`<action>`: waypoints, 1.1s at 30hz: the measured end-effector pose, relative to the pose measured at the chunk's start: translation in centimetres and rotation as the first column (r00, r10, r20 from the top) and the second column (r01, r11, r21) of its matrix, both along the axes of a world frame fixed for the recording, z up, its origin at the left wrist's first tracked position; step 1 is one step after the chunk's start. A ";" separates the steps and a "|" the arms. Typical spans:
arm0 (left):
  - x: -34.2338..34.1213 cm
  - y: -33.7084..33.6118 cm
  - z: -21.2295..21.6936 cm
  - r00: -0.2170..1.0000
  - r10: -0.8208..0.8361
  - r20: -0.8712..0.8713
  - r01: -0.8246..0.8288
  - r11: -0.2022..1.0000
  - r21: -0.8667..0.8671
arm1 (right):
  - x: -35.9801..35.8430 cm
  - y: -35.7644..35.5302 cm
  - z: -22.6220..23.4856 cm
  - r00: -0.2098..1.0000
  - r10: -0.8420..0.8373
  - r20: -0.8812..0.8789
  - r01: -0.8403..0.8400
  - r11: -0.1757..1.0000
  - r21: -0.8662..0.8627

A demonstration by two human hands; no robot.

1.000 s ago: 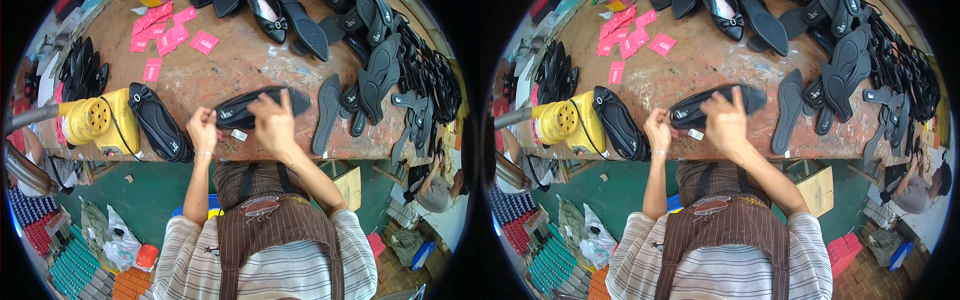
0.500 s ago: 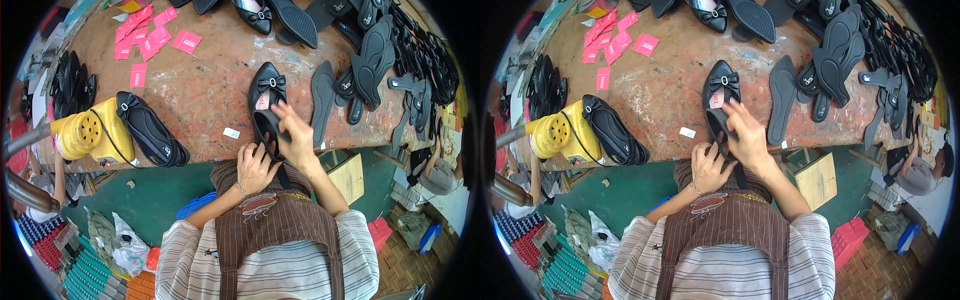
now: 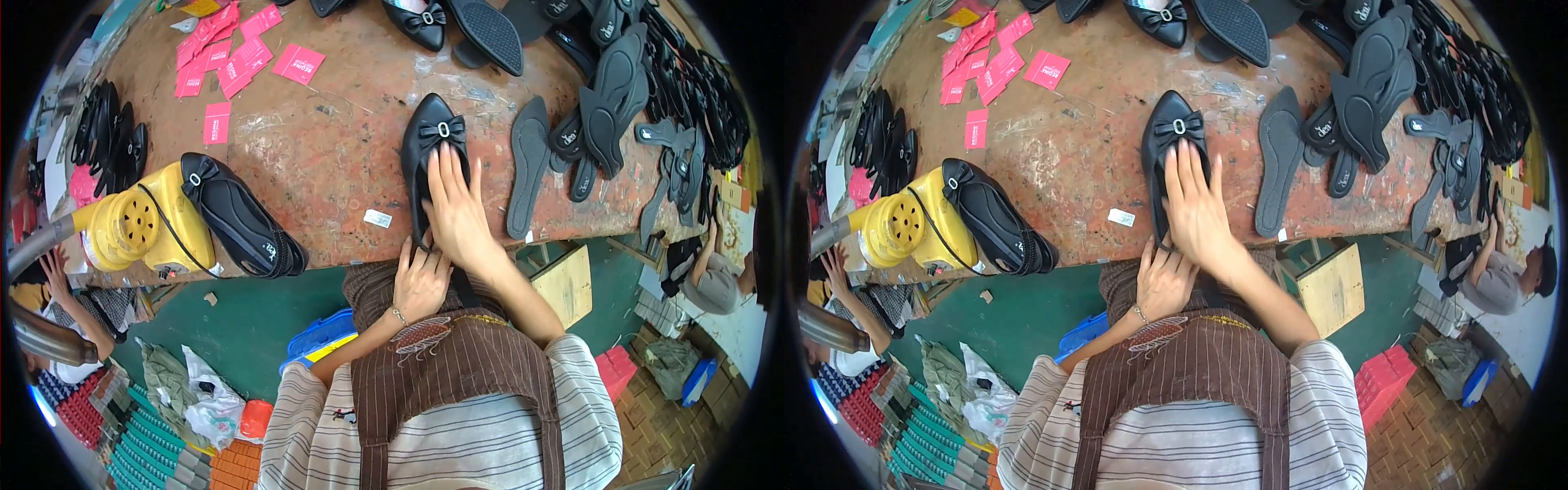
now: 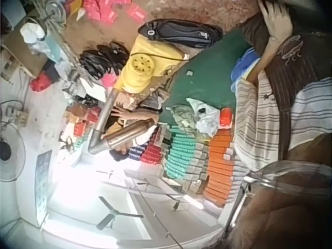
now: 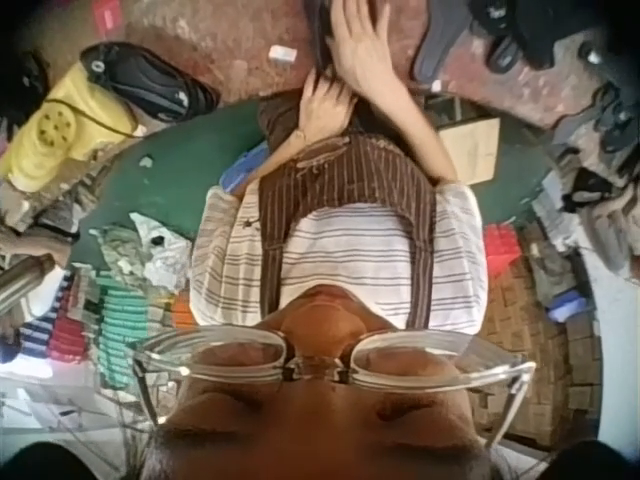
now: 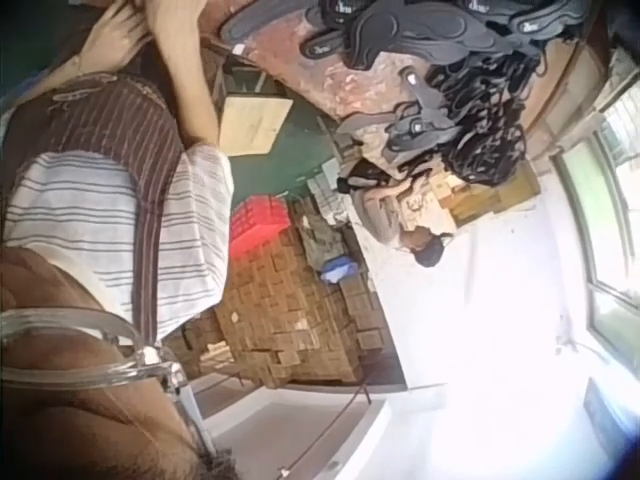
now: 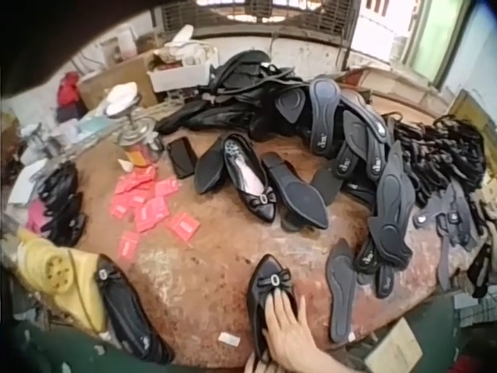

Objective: Inserting insoles into black ballet flat shoes at a manufacturing workstation.

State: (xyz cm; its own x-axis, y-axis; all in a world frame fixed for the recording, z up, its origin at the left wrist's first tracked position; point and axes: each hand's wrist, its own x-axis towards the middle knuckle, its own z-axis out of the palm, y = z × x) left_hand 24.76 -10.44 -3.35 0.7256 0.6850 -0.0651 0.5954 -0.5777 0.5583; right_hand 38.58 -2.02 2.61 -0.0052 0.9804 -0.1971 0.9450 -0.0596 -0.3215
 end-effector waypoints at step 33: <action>0.0 11.2 4.1 0.875 0.482 0.037 -0.440 0.825 -0.354 | 9.9 -6.4 -3.8 0.849 -0.498 0.178 0.449 0.856 0.255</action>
